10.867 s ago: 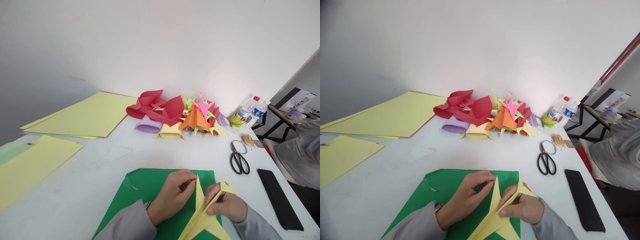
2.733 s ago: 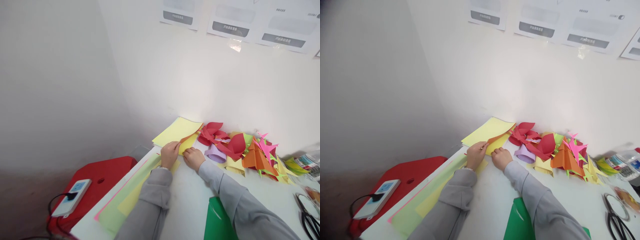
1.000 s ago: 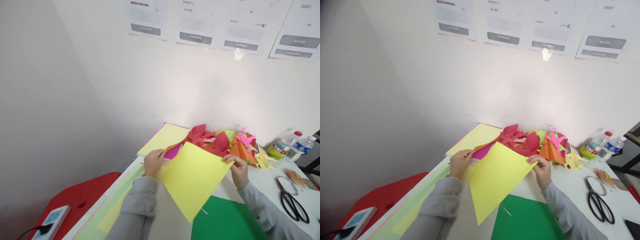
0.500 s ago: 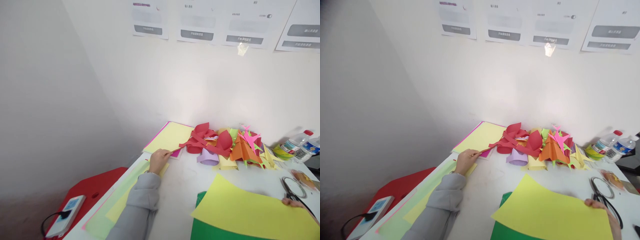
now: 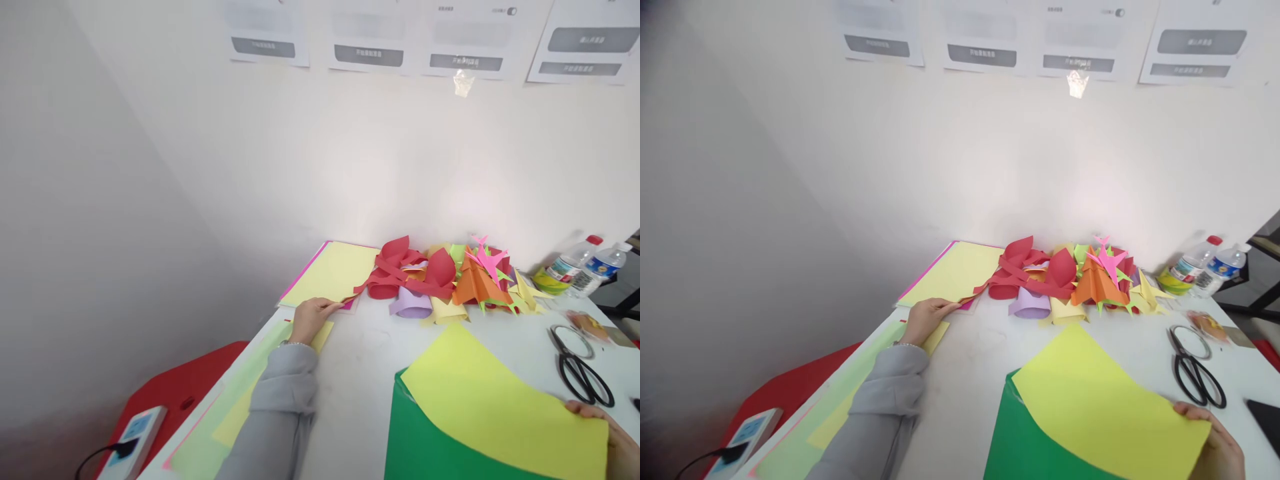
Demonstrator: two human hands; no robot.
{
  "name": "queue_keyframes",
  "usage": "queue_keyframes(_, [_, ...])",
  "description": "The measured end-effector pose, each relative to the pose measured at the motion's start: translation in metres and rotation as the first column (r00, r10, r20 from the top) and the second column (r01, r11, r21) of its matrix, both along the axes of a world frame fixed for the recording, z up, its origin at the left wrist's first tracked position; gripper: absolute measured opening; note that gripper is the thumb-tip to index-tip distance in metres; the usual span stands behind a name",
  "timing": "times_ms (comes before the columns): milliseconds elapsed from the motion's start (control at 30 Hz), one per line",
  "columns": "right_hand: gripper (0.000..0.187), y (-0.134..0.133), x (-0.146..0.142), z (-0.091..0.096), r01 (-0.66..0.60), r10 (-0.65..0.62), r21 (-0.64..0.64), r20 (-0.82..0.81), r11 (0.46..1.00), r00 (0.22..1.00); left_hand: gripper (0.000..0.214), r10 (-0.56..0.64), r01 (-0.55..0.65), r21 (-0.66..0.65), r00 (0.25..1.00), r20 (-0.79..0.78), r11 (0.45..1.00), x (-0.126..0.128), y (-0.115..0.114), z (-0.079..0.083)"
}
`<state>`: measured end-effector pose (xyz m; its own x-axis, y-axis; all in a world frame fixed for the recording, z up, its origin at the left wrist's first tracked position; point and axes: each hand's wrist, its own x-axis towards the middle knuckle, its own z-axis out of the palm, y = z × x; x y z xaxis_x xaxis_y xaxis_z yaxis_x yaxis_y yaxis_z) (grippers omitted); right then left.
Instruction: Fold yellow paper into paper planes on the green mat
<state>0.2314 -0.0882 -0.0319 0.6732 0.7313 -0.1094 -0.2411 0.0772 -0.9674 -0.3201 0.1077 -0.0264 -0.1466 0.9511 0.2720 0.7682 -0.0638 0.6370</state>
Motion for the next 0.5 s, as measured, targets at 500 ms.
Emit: queue_keyframes(500, [0.01,0.0,-0.023,0.023,0.042,-0.047,-0.037,-0.157,0.998,0.986,0.042,0.041,-0.03,-0.106,0.994,0.103,0.994,-0.006,0.003,-0.007])
